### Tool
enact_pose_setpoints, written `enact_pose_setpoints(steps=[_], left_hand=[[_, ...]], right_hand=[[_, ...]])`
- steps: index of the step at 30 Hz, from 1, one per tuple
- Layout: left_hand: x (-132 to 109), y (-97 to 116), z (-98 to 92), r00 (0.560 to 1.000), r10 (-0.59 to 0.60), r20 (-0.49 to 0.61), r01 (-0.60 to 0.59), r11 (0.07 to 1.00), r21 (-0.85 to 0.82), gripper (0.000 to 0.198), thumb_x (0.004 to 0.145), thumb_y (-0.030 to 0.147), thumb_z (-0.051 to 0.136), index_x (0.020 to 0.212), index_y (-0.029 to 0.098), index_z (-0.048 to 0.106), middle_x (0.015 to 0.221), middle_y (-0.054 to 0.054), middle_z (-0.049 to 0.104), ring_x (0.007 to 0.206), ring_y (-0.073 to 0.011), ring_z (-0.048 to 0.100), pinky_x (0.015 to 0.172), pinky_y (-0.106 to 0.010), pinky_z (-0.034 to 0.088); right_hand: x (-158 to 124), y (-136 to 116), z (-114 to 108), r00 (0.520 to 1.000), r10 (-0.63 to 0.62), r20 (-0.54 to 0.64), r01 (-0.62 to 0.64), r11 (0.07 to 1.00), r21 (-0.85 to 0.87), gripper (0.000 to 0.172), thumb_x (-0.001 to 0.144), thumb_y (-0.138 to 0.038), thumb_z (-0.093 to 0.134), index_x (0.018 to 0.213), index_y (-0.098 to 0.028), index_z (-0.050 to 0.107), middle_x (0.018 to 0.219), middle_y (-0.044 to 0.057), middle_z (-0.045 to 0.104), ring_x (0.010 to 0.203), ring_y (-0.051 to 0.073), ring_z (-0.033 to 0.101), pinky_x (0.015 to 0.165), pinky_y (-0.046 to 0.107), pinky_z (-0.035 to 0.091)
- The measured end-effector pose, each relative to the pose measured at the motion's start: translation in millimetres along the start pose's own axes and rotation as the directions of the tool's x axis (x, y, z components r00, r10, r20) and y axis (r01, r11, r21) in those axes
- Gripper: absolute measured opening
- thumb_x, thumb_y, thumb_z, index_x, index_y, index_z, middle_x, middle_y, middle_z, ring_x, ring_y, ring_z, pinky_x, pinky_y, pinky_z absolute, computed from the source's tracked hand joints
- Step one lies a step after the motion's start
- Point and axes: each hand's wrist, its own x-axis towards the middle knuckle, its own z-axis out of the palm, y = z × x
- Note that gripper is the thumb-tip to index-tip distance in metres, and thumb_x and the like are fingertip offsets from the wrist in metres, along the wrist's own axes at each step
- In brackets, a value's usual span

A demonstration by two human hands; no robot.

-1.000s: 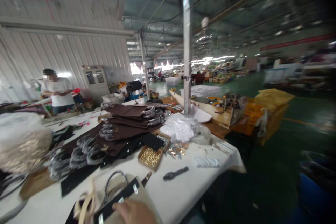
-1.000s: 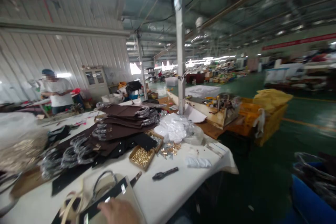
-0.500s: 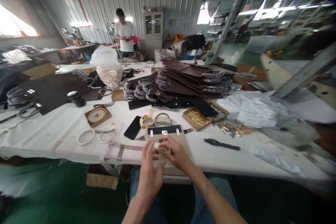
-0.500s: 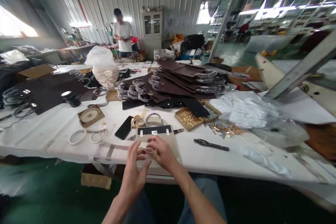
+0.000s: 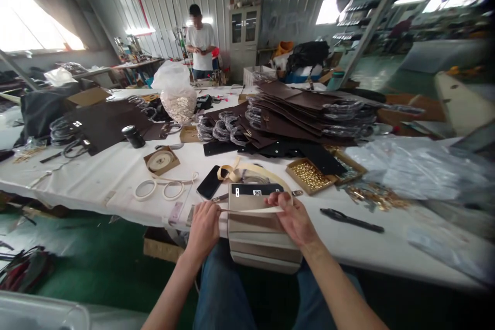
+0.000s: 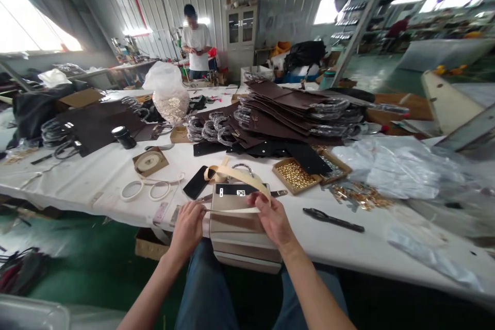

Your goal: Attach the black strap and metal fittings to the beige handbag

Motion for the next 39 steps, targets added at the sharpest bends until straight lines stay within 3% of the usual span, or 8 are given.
enact_pose_setpoints(steps=[6,9,14,18,22,28,33,39], left_hand=[[-16.3,-65.6,-62.5,0.998,-0.036,0.048,0.02,0.956,0.292,0.022,0.103,0.008,0.047,0.091,0.026,0.053,0.097,-0.008,0.062,0.099,-0.0306,0.06,0.1,-0.049,0.05],[-9.1,-95.6,-100.3,0.992,-0.088,-0.093,0.122,0.864,0.488,0.023,0.105,0.013,0.047,0.087,0.026,0.052,0.097,-0.01,0.061,0.107,-0.0344,0.062,0.108,-0.054,0.049],[24.2,-112.7,-122.6,0.958,-0.096,-0.271,0.231,0.818,0.527,0.026,0.104,0.011,0.044,0.11,0.017,0.069,0.149,-0.023,0.065,0.155,-0.0415,0.052,0.135,-0.066,0.033],[39.7,-77.2,-85.5,0.982,-0.071,-0.176,0.126,0.937,0.326,0.039,0.106,0.008,0.044,0.13,0.019,0.073,0.172,-0.017,0.058,0.169,-0.0383,0.043,0.142,-0.074,0.017],[34.6,10.7,-19.8,0.997,0.02,-0.081,-0.027,0.996,-0.085,0.035,0.113,0.024,0.058,0.147,0.027,0.067,0.168,-0.015,0.061,0.162,-0.0355,0.053,0.133,-0.064,0.045],[37.1,116.4,68.8,0.991,0.112,0.079,-0.054,0.85,-0.524,0.061,0.107,0.026,0.07,0.165,0.026,0.052,0.158,-0.02,0.064,0.141,-0.0365,0.069,0.117,-0.058,0.061],[47.5,92.2,132.1,0.997,-0.028,0.074,0.067,0.802,-0.594,0.056,0.103,0.045,0.069,0.152,0.019,0.057,0.143,-0.024,0.073,0.12,-0.0418,0.079,0.103,-0.063,0.068],[59.1,54.4,189.1,0.994,0.104,0.027,-0.077,0.867,-0.492,0.051,0.094,0.049,0.071,0.14,0.029,0.067,0.14,-0.016,0.078,0.137,-0.0478,0.073,0.117,-0.069,0.062]], right_hand=[[7.0,-4.0,1.3,1.0,0.012,0.013,-0.014,0.987,0.163,0.032,0.092,-0.035,0.095,0.095,-0.028,0.064,0.091,-0.001,0.062,0.091,0.021,0.064,0.121,0.055,0.055],[7.5,-1.5,-1.8,1.0,-0.002,0.014,-0.001,0.977,0.215,0.038,0.089,-0.035,0.097,0.091,-0.028,0.06,0.092,0.0,0.061,0.092,0.022,0.064,0.12,0.056,0.056],[7.1,4.1,-5.9,0.999,0.037,-0.003,-0.035,0.977,0.209,0.035,0.093,-0.037,0.097,0.092,-0.028,0.063,0.093,0.002,0.064,0.097,0.023,0.067,0.119,0.052,0.057],[5.0,4.3,-4.1,1.0,0.029,0.005,-0.029,0.994,0.104,0.032,0.097,-0.048,0.094,0.097,-0.025,0.072,0.097,0.004,0.069,0.1,0.023,0.07,0.115,0.046,0.058],[5.6,3.0,-2.6,1.0,-0.001,-0.003,0.001,0.998,0.069,0.037,0.099,-0.057,0.092,0.1,-0.022,0.079,0.1,0.006,0.073,0.099,0.022,0.07,0.103,0.039,0.06],[1.9,-11.9,-1.2,0.999,0.048,0.01,-0.049,0.995,0.084,0.05,0.081,-0.063,0.103,0.09,-0.019,0.082,0.092,0.006,0.076,0.09,0.022,0.071,0.09,0.036,0.061],[-2.0,-15.5,-10.0,0.997,0.072,0.038,-0.073,0.997,0.022,0.056,0.065,-0.06,0.111,0.086,-0.015,0.086,0.095,0.008,0.08,0.093,0.025,0.074,0.093,0.039,0.059],[11.5,-3.6,-46.2,0.992,0.119,0.04,-0.116,0.991,-0.071,0.06,0.067,-0.06,0.111,0.104,-0.018,0.092,0.097,0.004,0.081,0.087,0.022,0.073,0.091,0.035,0.056]])
